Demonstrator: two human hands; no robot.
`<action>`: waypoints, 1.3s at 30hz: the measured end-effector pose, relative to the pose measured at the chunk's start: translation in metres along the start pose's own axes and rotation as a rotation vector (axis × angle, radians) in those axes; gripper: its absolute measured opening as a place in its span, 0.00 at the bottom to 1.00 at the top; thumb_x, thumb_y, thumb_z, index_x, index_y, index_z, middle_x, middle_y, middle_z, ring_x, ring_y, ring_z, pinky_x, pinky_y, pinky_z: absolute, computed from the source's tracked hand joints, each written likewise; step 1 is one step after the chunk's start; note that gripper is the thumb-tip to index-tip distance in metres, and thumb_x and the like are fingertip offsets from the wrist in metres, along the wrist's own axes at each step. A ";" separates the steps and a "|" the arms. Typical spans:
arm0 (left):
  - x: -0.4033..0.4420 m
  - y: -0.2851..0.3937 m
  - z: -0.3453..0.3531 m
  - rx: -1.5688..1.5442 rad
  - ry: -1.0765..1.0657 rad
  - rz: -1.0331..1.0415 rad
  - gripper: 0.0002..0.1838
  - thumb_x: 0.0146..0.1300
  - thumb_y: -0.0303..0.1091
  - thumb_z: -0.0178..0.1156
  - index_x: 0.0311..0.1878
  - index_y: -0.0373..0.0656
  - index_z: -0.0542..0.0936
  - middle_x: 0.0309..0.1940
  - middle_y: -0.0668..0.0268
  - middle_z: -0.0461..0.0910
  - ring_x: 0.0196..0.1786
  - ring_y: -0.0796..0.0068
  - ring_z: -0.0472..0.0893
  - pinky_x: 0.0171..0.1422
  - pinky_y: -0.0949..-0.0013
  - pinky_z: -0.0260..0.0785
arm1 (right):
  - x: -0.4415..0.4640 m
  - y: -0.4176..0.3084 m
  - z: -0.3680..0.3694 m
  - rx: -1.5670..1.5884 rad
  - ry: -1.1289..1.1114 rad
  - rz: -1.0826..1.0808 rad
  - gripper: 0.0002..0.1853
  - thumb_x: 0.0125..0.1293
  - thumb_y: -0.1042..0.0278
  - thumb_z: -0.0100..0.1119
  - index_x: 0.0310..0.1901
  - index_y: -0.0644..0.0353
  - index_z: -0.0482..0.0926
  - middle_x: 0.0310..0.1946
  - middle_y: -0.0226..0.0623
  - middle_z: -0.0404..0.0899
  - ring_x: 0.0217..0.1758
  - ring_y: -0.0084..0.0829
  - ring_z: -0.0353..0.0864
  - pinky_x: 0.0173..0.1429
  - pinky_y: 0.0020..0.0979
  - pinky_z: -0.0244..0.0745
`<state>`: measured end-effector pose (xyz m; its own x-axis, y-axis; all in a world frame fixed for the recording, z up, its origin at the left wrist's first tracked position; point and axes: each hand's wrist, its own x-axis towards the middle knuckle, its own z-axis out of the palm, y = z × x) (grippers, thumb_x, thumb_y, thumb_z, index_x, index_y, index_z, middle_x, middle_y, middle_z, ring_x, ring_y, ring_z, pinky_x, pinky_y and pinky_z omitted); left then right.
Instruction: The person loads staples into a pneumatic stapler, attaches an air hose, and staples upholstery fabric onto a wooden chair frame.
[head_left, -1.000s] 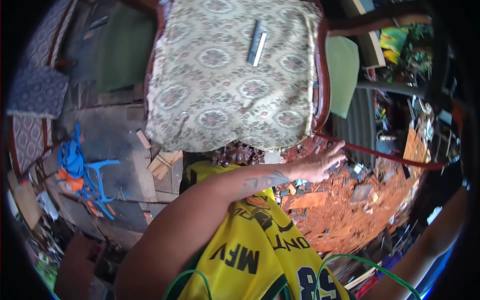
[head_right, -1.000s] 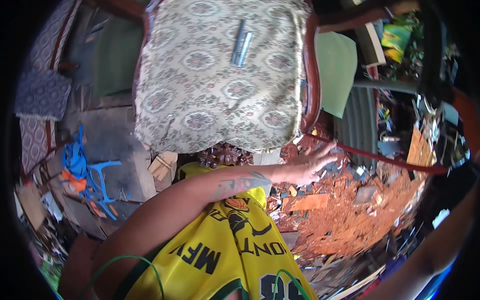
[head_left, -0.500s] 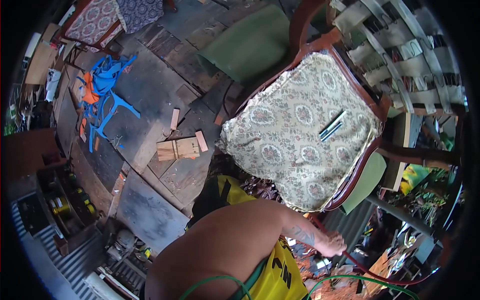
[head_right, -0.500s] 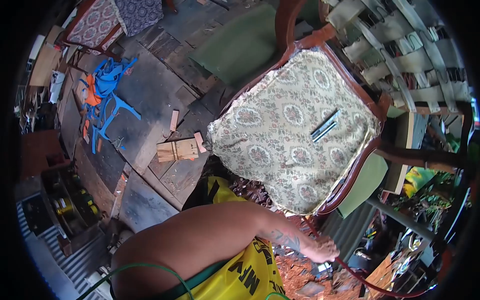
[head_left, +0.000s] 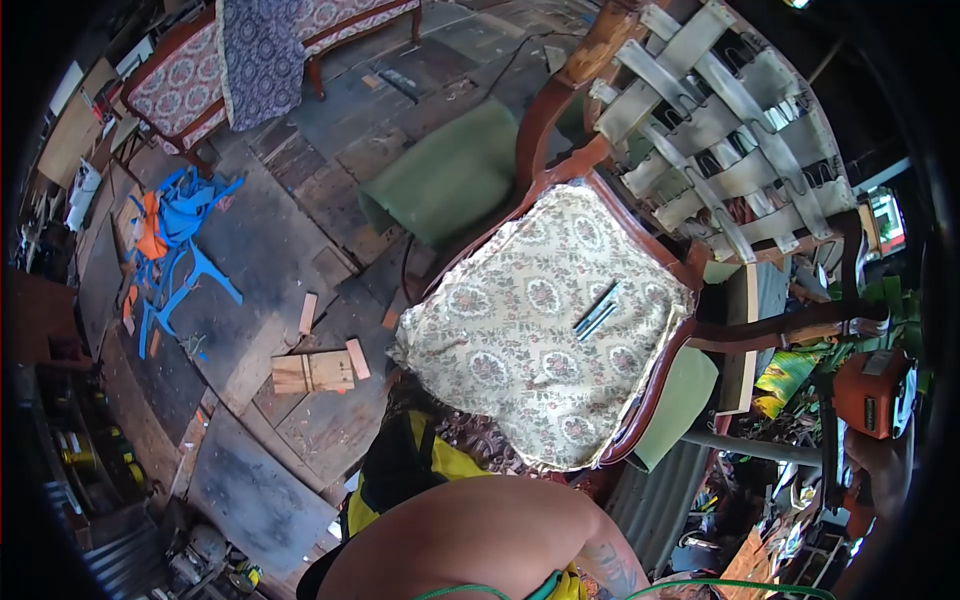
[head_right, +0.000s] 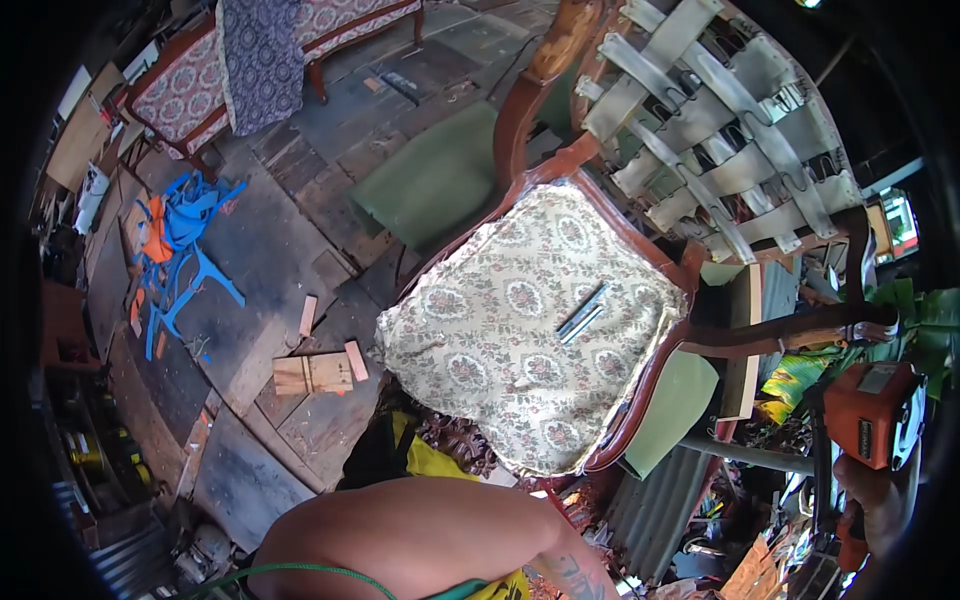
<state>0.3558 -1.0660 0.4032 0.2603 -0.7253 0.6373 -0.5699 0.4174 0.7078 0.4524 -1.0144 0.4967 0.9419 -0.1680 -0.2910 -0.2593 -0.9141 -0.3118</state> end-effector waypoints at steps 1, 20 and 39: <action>0.003 0.001 0.000 -0.001 -0.007 0.006 0.14 0.68 0.42 0.59 0.36 0.40 0.75 0.25 0.57 0.78 0.28 0.56 0.82 0.33 0.56 0.74 | -0.001 0.000 -0.002 0.005 0.008 -0.001 0.24 0.61 0.70 0.70 0.59 0.60 0.78 0.29 0.27 0.79 0.23 0.19 0.77 0.30 0.25 0.71; 0.058 0.088 0.054 -0.152 -0.056 0.193 0.07 0.66 0.31 0.60 0.36 0.37 0.76 0.27 0.56 0.80 0.30 0.57 0.84 0.36 0.55 0.77 | -0.028 -0.054 -0.093 0.095 0.198 -0.076 0.23 0.58 0.69 0.73 0.55 0.62 0.80 0.25 0.27 0.79 0.19 0.19 0.76 0.25 0.24 0.69; -0.310 -0.079 -0.434 1.065 0.762 -0.994 0.15 0.64 0.31 0.69 0.53 0.44 0.80 0.36 0.62 0.85 0.28 0.68 0.82 0.25 0.65 0.74 | 0.201 -0.225 -0.057 0.306 -0.039 -0.400 0.19 0.58 0.64 0.75 0.48 0.63 0.82 0.19 0.26 0.77 0.16 0.19 0.73 0.22 0.26 0.70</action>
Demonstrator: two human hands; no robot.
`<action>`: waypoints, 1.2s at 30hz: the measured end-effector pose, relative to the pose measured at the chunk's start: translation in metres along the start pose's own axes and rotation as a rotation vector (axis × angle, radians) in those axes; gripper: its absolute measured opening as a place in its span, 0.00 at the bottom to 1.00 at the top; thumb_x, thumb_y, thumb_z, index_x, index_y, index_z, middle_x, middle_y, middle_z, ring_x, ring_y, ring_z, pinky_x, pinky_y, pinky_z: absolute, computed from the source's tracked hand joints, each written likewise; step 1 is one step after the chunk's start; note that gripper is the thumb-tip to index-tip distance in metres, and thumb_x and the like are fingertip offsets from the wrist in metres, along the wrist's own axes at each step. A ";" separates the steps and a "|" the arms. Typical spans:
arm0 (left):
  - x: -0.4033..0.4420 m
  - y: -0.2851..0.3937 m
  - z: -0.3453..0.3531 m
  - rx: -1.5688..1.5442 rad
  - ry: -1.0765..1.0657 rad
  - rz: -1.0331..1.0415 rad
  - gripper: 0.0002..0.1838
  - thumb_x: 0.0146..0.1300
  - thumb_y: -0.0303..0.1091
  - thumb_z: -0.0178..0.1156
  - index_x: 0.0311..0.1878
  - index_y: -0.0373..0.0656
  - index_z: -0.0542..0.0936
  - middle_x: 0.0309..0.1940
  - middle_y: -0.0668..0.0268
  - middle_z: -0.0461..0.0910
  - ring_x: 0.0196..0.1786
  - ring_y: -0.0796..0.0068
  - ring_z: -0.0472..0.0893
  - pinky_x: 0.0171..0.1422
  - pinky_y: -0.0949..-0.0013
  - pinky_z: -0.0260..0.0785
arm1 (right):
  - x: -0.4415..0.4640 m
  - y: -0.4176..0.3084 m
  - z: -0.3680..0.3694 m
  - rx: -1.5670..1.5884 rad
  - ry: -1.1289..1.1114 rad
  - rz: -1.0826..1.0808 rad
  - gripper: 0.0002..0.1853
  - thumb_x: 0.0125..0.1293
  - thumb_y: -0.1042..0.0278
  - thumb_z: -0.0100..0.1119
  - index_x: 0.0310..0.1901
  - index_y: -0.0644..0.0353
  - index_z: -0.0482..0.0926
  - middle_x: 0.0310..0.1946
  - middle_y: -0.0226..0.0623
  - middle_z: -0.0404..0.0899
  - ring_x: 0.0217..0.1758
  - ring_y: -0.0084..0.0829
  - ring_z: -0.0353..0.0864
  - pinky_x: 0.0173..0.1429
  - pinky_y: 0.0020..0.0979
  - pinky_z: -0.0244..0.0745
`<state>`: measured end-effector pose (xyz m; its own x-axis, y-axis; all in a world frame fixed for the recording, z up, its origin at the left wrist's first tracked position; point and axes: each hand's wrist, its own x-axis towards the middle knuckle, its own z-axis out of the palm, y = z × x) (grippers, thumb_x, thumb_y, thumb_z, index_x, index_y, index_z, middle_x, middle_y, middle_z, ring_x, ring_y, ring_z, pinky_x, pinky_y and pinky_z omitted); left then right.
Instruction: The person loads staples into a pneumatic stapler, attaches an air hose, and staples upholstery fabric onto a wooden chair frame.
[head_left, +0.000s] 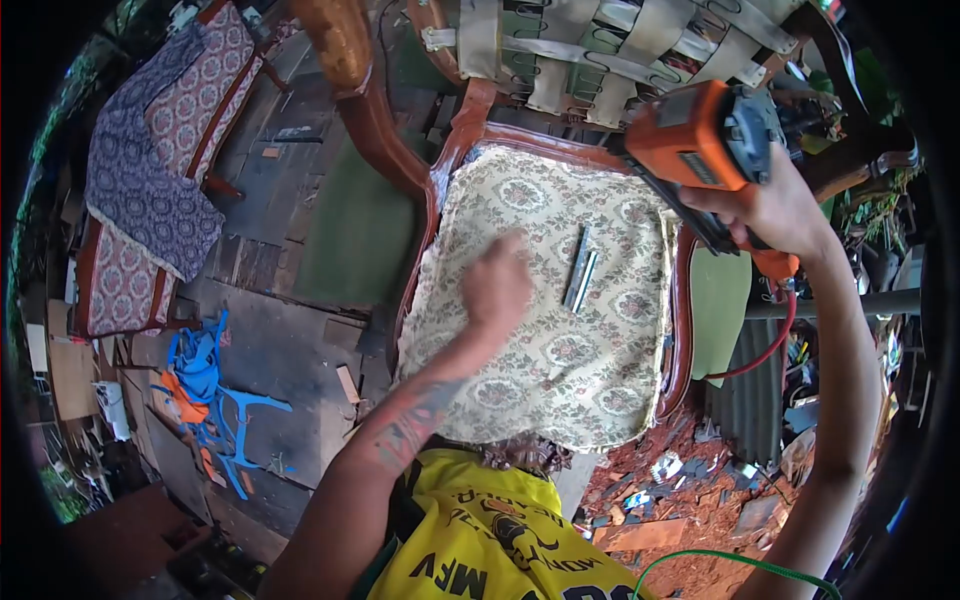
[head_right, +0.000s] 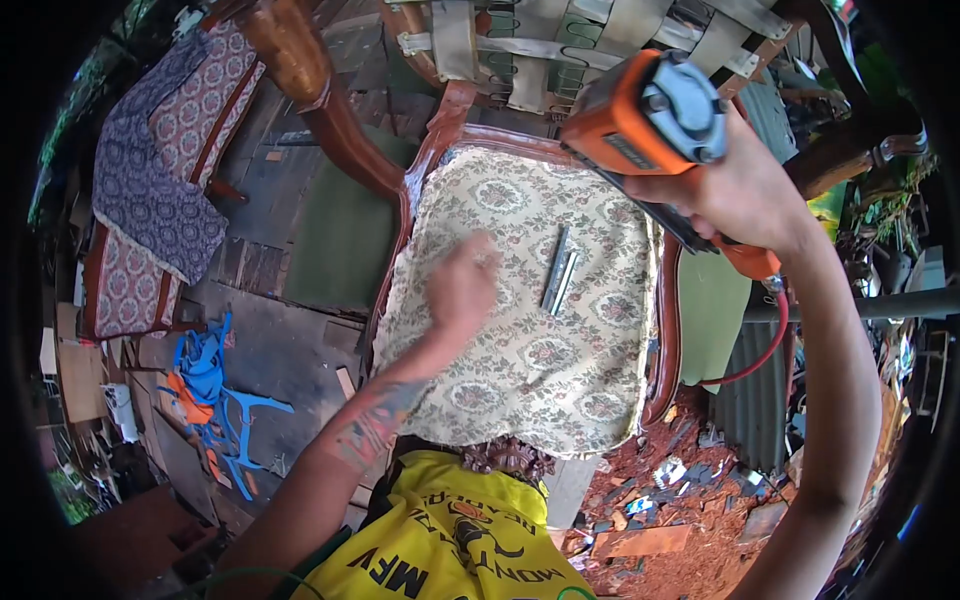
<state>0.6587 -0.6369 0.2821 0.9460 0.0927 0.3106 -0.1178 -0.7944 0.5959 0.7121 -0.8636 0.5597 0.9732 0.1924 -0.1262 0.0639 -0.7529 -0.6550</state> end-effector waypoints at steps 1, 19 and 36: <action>0.033 -0.035 -0.014 0.187 0.210 0.079 0.20 0.63 0.31 0.70 0.58 0.44 0.79 0.47 0.59 0.85 0.42 0.60 0.84 0.40 0.57 0.78 | 0.014 -0.002 0.013 0.025 0.004 0.011 0.19 0.58 0.64 0.76 0.48 0.62 0.83 0.20 0.27 0.78 0.16 0.19 0.73 0.23 0.26 0.70; 0.141 -0.086 -0.012 0.533 0.074 0.412 0.12 0.61 0.31 0.66 0.47 0.42 0.86 0.40 0.66 0.80 0.42 0.64 0.78 0.52 0.58 0.64 | 0.145 0.083 0.153 0.082 -0.346 0.107 0.23 0.56 0.64 0.79 0.52 0.61 0.84 0.44 0.39 0.89 0.48 0.29 0.88 0.62 0.33 0.80; 0.111 -0.076 -0.007 0.441 -0.054 0.204 0.09 0.61 0.27 0.65 0.44 0.36 0.86 0.31 0.63 0.78 0.35 0.63 0.80 0.40 0.61 0.71 | 0.150 0.098 0.158 0.046 -0.367 0.054 0.22 0.55 0.66 0.78 0.49 0.65 0.84 0.41 0.37 0.89 0.43 0.23 0.87 0.55 0.30 0.81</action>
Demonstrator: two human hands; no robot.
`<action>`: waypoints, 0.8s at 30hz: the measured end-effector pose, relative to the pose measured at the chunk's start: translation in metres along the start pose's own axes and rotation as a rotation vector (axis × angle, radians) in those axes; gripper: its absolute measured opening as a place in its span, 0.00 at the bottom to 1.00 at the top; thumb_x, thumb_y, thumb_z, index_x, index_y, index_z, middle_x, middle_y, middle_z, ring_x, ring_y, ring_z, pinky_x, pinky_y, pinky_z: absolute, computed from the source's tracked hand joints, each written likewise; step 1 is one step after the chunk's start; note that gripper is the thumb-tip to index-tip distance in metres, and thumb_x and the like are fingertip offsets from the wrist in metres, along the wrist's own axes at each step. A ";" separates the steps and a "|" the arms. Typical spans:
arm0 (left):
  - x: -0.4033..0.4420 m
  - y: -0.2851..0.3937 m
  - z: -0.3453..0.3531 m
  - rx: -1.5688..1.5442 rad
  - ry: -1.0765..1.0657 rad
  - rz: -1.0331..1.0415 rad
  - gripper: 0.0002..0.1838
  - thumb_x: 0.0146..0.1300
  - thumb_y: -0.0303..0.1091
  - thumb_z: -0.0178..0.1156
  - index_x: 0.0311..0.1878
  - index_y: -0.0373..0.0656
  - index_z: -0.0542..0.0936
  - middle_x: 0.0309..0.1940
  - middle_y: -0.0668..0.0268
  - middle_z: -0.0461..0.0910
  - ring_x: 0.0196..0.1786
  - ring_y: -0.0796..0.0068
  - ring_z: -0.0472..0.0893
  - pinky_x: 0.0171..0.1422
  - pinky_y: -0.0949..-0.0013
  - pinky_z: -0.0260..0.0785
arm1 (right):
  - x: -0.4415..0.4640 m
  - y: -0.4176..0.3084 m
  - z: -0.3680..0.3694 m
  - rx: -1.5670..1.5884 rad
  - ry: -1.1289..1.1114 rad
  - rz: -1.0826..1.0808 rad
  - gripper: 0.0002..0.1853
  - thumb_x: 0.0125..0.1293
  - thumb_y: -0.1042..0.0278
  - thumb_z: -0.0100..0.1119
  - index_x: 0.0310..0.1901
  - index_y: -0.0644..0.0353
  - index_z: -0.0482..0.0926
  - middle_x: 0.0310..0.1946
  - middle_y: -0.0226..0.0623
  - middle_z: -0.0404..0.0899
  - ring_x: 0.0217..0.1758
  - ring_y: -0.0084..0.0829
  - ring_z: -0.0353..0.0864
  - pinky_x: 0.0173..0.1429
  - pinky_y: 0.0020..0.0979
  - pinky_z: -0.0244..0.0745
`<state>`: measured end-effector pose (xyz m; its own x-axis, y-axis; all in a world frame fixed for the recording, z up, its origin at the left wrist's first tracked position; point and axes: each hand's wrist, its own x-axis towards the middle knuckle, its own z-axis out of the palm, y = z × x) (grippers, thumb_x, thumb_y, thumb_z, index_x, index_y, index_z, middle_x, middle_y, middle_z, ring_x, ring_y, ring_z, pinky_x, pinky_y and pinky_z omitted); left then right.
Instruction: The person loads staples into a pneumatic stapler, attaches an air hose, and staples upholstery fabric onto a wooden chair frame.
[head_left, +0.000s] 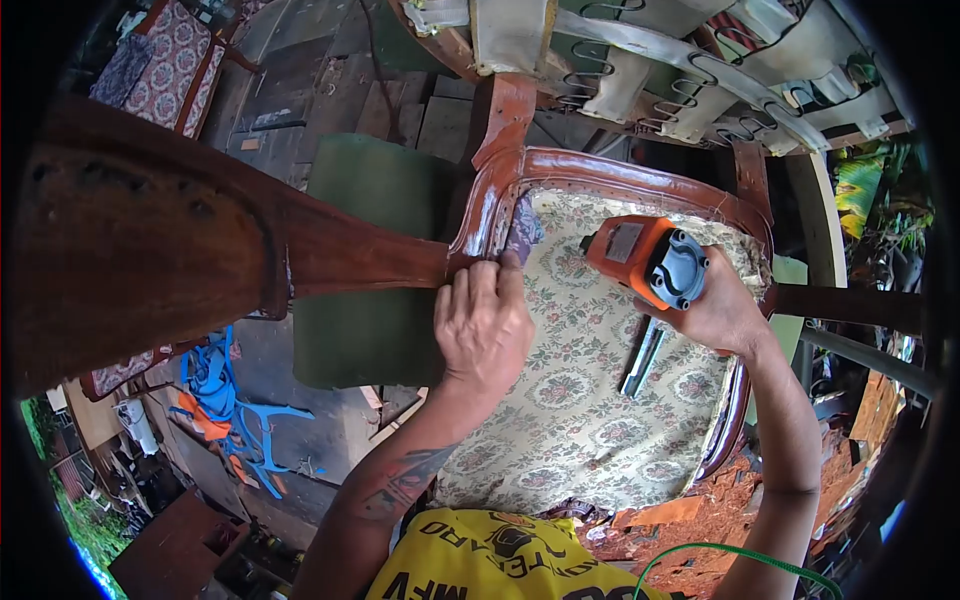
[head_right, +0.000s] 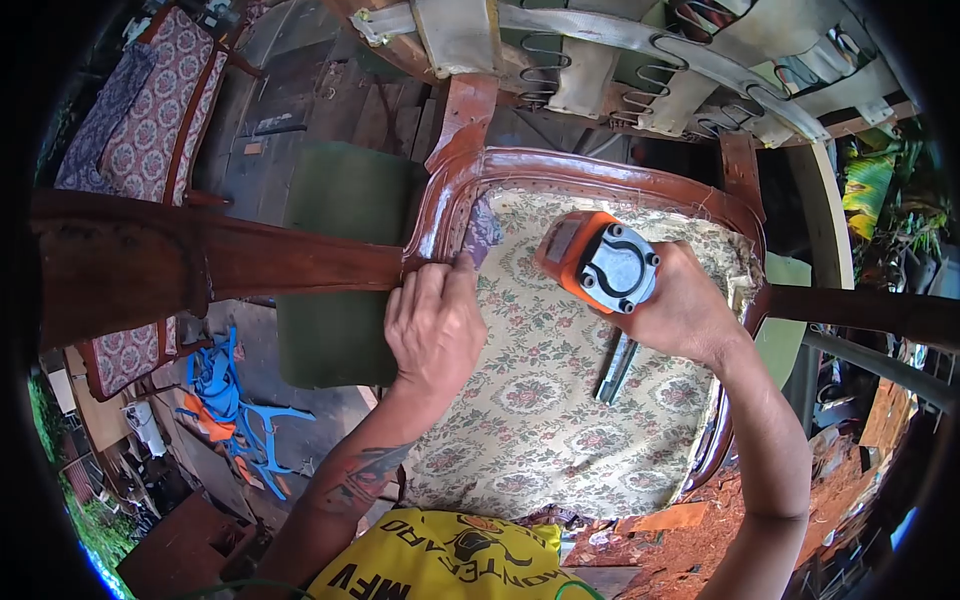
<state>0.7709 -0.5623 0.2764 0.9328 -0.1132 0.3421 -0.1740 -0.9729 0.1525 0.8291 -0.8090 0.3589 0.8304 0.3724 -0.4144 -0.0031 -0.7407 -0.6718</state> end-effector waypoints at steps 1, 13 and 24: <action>0.003 0.004 0.007 -0.024 0.117 0.023 0.03 0.62 0.26 0.65 0.34 0.39 0.86 0.26 0.66 0.77 0.29 0.65 0.79 0.36 0.61 0.68 | 0.001 -0.001 -0.001 -0.001 0.007 0.019 0.22 0.55 0.66 0.78 0.49 0.65 0.84 0.41 0.37 0.89 0.43 0.24 0.87 0.55 0.31 0.81; 0.024 -0.002 0.011 -0.017 0.088 0.043 0.19 0.55 0.35 0.71 0.50 0.44 0.79 0.48 0.61 0.76 0.51 0.60 0.76 0.53 0.56 0.65 | 0.015 -0.001 -0.009 0.021 -0.025 0.116 0.28 0.55 0.66 0.80 0.56 0.63 0.80 0.47 0.36 0.87 0.50 0.25 0.85 0.62 0.32 0.79; 0.085 -0.019 -0.010 -0.150 -0.308 -0.151 0.16 0.61 0.37 0.72 0.41 0.32 0.83 0.61 0.33 0.76 0.50 0.34 0.84 0.53 0.46 0.80 | 0.040 -0.024 -0.013 0.248 0.055 0.056 0.21 0.54 0.62 0.72 0.47 0.66 0.86 0.29 0.39 0.86 0.31 0.28 0.83 0.44 0.35 0.80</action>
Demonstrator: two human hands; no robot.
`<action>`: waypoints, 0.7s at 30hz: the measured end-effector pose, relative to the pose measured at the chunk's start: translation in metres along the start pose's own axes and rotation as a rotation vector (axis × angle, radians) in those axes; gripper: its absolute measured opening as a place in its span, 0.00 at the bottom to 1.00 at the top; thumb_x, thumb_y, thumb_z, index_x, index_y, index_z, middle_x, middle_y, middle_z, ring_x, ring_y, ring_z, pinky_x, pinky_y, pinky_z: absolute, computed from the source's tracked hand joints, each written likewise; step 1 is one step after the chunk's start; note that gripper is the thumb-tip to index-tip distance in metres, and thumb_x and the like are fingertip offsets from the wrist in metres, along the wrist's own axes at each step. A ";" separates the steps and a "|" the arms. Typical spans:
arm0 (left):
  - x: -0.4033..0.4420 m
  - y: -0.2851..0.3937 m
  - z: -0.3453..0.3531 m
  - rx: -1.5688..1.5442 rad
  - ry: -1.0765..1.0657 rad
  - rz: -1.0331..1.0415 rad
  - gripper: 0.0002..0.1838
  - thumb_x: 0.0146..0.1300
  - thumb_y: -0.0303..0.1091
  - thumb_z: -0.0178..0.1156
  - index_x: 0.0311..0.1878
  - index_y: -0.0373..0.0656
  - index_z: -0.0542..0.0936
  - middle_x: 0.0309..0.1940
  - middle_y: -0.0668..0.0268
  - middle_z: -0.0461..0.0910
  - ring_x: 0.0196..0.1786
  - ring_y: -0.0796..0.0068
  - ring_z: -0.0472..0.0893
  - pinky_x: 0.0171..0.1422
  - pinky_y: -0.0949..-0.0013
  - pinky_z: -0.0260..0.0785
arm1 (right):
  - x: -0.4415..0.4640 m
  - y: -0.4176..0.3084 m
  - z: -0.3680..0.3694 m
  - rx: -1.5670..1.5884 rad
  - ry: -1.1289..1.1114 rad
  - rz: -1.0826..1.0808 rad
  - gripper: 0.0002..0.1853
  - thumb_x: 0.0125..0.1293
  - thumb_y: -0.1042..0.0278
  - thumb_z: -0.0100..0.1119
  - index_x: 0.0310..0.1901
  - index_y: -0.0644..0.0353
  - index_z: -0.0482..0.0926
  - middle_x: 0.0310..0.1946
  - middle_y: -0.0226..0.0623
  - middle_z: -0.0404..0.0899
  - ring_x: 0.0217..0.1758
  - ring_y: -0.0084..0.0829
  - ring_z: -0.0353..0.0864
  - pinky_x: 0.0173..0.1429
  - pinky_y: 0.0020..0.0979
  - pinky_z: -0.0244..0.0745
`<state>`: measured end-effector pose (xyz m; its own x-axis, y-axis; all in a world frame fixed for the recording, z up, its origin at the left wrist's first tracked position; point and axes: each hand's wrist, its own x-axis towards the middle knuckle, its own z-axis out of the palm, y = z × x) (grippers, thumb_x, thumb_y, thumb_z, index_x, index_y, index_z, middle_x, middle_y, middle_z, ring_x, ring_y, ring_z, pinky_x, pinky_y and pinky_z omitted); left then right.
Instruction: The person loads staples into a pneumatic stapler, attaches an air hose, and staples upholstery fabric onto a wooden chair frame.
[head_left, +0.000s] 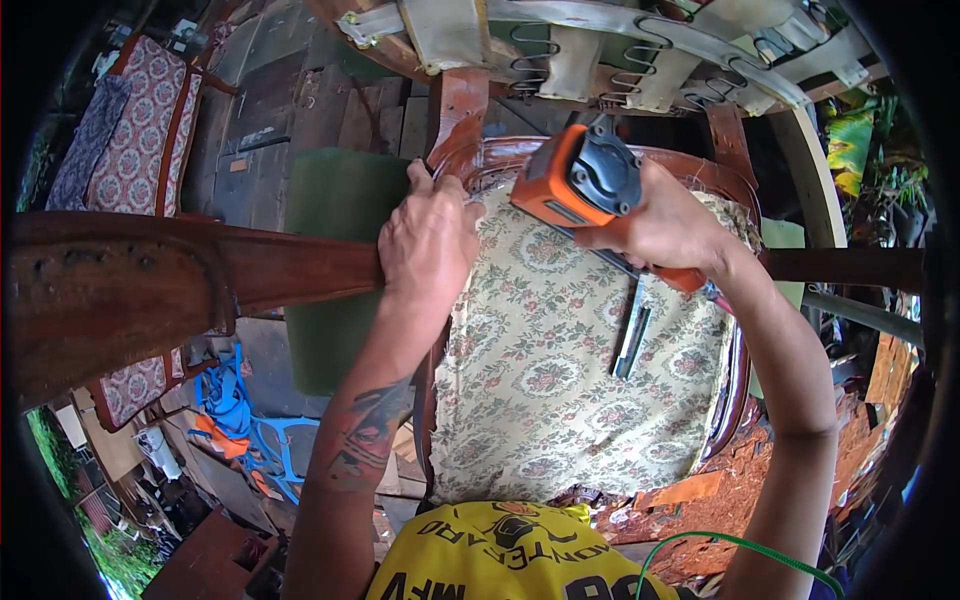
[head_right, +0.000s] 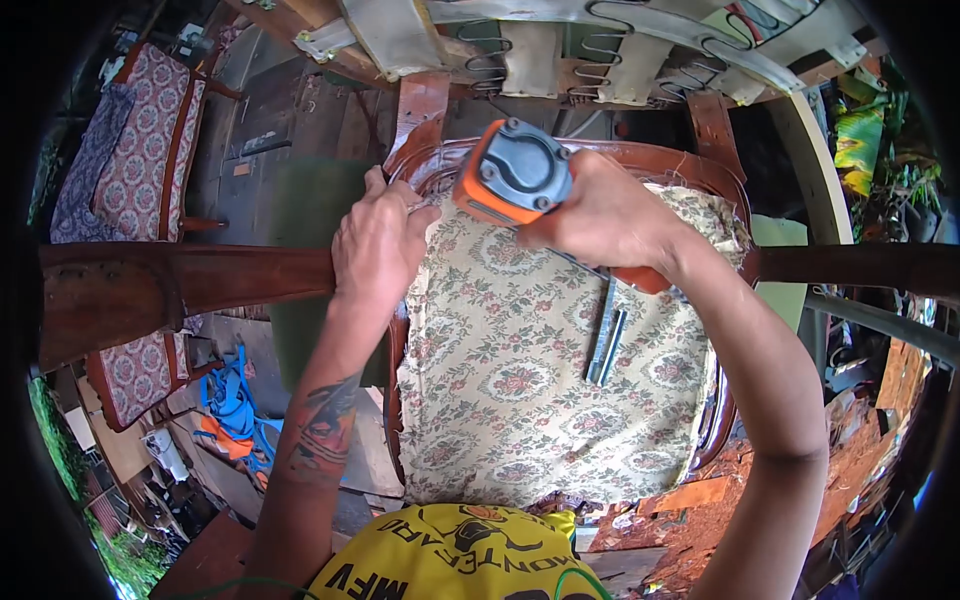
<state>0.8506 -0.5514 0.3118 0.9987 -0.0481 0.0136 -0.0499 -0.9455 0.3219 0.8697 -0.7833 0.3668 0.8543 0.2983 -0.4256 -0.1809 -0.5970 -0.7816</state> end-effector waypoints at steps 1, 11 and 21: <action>0.002 -0.002 -0.001 -0.022 -0.012 0.014 0.15 0.60 0.36 0.72 0.40 0.32 0.83 0.60 0.33 0.77 0.52 0.34 0.83 0.54 0.46 0.79 | 0.003 -0.013 -0.007 -0.015 -0.146 0.123 0.21 0.53 0.63 0.73 0.45 0.68 0.85 0.23 0.34 0.82 0.23 0.24 0.80 0.33 0.31 0.78; 0.008 0.002 -0.002 -0.008 0.011 -0.102 0.17 0.62 0.37 0.70 0.45 0.32 0.82 0.49 0.37 0.83 0.48 0.36 0.86 0.53 0.44 0.80 | 0.013 0.005 0.006 0.000 -0.116 0.114 0.21 0.51 0.64 0.72 0.44 0.68 0.82 0.17 0.32 0.79 0.17 0.22 0.76 0.26 0.28 0.76; 0.019 0.002 -0.007 -0.068 0.012 -0.182 0.08 0.54 0.30 0.67 0.34 0.35 0.87 0.35 0.40 0.85 0.44 0.36 0.85 0.52 0.45 0.79 | 0.022 -0.001 0.012 0.139 -0.172 0.008 0.12 0.52 0.66 0.67 0.31 0.67 0.82 0.19 0.32 0.77 0.18 0.23 0.76 0.24 0.27 0.75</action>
<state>0.8695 -0.5519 0.3197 0.9913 0.1260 -0.0391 0.1314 -0.9142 0.3834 0.8832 -0.7678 0.3525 0.7592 0.4233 -0.4944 -0.2631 -0.4951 -0.8280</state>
